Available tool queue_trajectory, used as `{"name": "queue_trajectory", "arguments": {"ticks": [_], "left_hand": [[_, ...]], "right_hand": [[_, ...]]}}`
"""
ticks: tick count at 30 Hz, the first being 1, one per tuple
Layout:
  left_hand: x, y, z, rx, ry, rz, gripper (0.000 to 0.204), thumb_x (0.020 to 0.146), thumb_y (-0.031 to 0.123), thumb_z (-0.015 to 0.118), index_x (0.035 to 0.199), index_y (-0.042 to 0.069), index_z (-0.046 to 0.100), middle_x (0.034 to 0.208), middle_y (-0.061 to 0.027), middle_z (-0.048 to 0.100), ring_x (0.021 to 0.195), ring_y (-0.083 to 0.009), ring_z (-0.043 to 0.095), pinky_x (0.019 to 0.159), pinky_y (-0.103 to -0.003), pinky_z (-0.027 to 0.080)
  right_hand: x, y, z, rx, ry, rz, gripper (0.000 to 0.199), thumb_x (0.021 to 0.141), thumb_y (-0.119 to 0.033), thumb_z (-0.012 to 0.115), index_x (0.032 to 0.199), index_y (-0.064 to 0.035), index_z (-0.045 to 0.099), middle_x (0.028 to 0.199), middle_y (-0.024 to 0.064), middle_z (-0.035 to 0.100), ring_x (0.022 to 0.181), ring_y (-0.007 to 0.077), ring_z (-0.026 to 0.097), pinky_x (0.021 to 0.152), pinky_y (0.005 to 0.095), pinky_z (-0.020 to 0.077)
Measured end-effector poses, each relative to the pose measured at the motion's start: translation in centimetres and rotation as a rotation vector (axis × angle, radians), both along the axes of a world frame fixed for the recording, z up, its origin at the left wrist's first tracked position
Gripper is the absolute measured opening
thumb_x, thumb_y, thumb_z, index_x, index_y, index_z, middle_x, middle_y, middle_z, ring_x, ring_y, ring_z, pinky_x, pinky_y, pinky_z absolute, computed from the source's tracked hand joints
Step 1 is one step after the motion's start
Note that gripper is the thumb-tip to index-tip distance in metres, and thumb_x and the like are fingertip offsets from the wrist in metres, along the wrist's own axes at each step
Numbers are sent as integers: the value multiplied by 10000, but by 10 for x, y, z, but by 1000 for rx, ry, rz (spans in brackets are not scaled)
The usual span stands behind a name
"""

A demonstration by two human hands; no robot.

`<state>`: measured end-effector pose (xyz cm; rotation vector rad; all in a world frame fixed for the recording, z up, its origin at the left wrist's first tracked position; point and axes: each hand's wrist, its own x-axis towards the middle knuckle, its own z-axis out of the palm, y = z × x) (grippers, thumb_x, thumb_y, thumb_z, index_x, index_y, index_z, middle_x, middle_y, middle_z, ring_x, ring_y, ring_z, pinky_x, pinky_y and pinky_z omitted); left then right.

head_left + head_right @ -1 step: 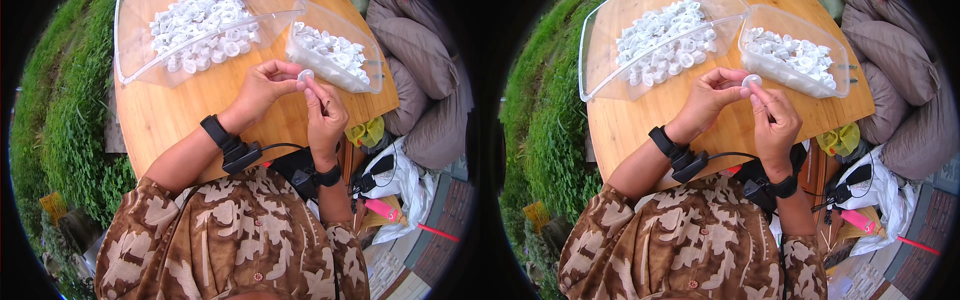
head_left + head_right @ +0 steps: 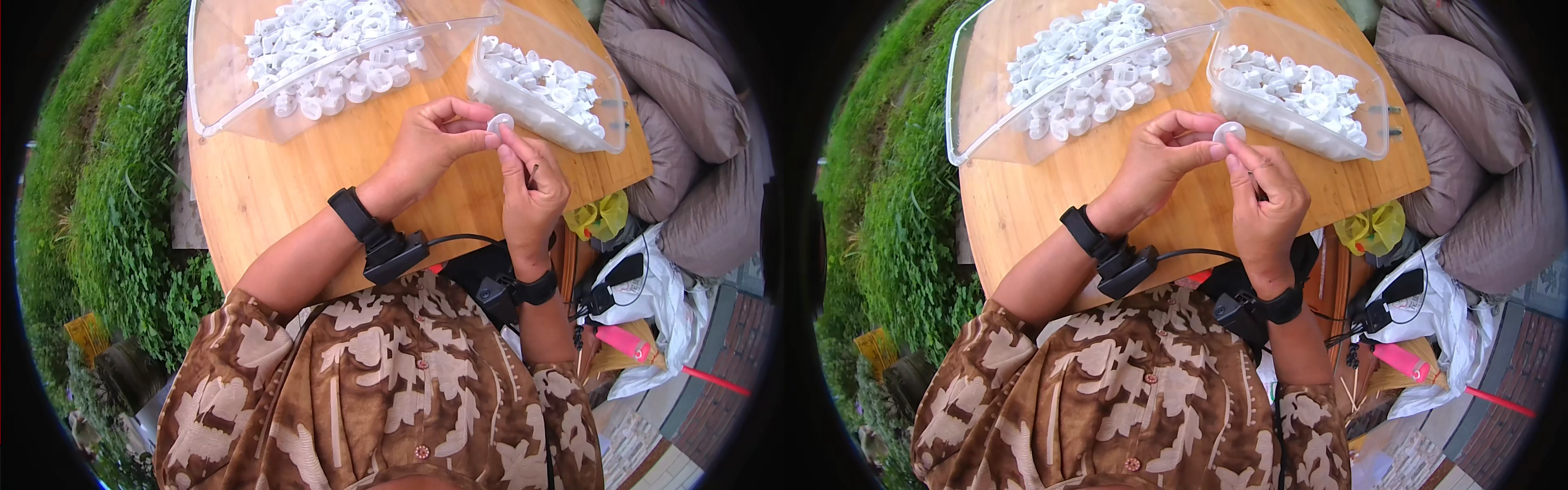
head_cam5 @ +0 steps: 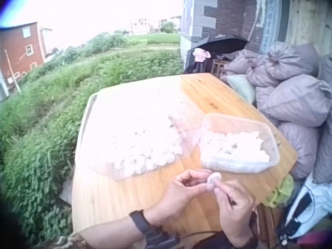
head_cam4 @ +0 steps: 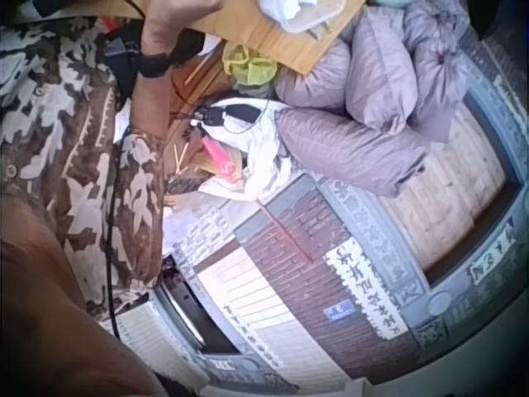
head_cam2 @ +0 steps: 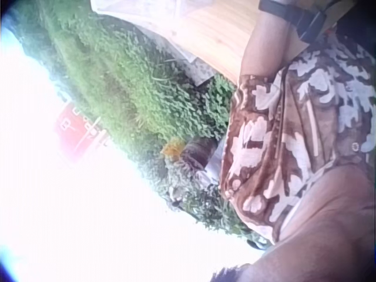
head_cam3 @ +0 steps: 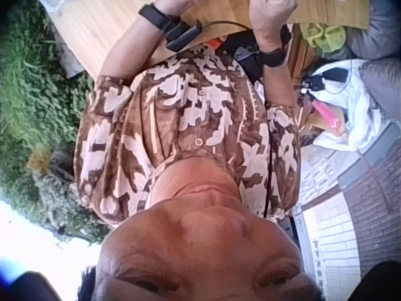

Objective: The person is using a needle tool to clear holes in small white plastic components on a wooden table.

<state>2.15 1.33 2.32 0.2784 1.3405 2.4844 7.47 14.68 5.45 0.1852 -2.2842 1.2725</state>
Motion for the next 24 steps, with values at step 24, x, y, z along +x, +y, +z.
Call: {"name": "queue_trajectory", "arguments": {"ticks": [24], "left_hand": [[0, -1, 1, 1, -15, -42, 245, 810, -9, 679, 1046, -3, 610, 1057, -96, 633, 979, -160, 610, 897, -298, 501]], "right_hand": [[0, 7, 6, -148, -145, 88, 140, 860, -28, 609, 976, -30, 687, 750, -16, 564, 581, 48, 412, 514, 215, 332]]}}
